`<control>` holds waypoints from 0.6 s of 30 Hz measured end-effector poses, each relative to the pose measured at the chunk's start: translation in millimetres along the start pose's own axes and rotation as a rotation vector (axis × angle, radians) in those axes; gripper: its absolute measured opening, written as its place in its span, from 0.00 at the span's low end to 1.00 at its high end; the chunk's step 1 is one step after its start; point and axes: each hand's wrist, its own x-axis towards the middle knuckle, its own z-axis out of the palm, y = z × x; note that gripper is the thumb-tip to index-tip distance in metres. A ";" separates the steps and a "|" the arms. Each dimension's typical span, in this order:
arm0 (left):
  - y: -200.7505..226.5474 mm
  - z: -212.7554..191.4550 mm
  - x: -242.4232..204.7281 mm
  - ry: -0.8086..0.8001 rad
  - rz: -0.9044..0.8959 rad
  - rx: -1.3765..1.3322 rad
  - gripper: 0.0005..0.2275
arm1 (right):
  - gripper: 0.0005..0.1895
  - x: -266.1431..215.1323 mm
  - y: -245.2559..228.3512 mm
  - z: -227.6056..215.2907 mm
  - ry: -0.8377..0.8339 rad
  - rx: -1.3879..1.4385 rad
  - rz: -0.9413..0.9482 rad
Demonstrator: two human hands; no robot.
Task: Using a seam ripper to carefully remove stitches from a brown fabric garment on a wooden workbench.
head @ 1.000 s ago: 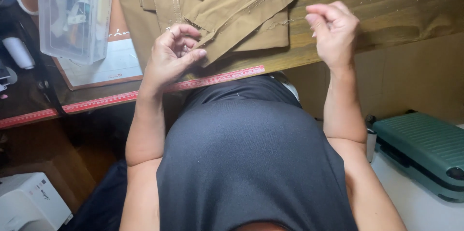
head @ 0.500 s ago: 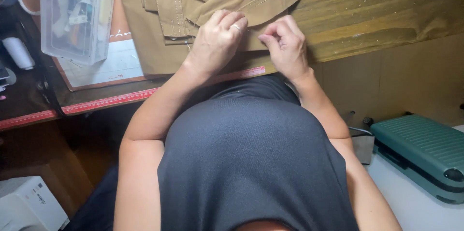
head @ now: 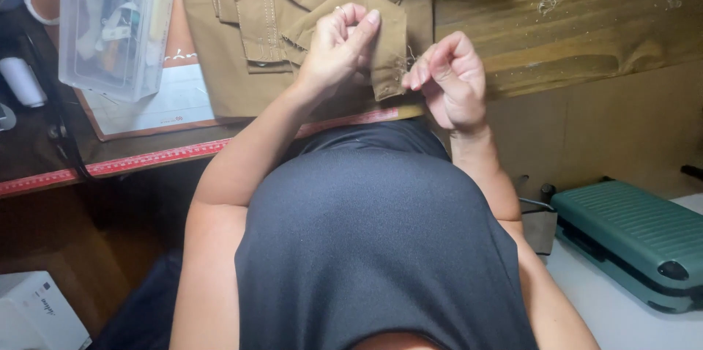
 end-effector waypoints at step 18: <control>-17.3 16.7 -0.5 0.016 0.825 0.628 0.02 | 0.09 1.5 17.0 -5.8 0.043 -1.514 -0.450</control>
